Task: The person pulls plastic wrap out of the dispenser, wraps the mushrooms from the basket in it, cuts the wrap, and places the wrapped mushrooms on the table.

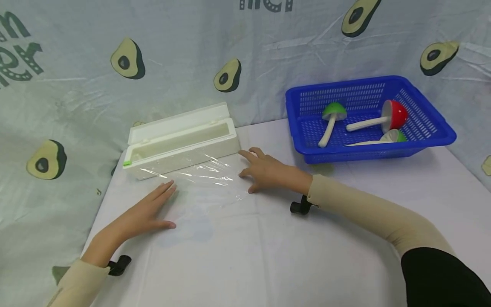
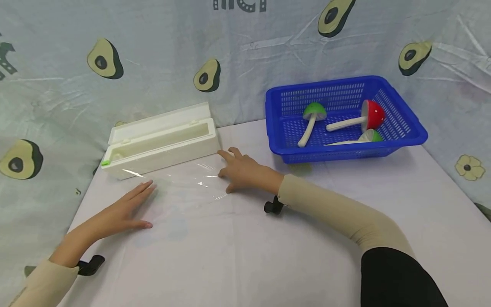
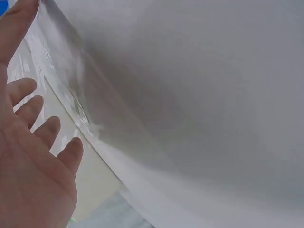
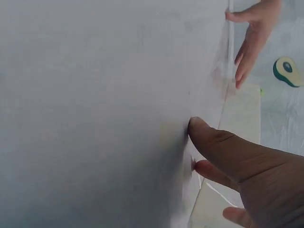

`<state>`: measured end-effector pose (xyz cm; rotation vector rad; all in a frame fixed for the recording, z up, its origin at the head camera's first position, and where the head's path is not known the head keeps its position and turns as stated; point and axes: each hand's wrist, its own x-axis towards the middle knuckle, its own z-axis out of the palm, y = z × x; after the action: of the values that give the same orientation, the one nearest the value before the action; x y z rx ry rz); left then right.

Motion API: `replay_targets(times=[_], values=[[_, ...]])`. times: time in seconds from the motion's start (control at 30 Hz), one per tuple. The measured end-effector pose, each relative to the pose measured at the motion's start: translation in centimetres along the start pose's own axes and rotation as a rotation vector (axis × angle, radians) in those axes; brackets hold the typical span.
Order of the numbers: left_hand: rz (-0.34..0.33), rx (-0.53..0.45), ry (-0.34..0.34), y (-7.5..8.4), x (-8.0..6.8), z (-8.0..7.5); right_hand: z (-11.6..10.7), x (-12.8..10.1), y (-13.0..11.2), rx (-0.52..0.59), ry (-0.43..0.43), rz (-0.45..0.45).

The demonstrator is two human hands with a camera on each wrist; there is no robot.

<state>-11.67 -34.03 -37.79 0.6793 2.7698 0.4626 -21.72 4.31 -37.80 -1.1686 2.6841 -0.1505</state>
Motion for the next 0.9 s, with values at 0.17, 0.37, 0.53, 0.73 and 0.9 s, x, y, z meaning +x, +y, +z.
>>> replay_targets(times=[0.17, 0.37, 0.53, 0.73, 0.9], values=[[-0.054, -0.044, -0.001, -0.7, -1.3, 0.2, 0.2, -0.6, 0.2, -0.015, 0.101, -0.232], [-0.113, -0.062, -0.06, -0.8, -1.2, 0.4, 0.3, -0.7, 0.1, 0.052, -0.011, -0.361], [-0.124, -0.086, -0.077, -0.6, -0.9, 0.4, 0.3, -1.1, -0.1, 0.048, -0.167, -0.291], [-0.126, -0.138, -0.087, -0.8, -1.1, 0.4, 0.4, -1.8, 0.3, 0.041, -0.127, -0.321], [-0.137, -0.183, -0.105, -1.1, -1.3, 0.5, -0.3, -3.2, 0.2, -0.018, -0.1, -0.36]])
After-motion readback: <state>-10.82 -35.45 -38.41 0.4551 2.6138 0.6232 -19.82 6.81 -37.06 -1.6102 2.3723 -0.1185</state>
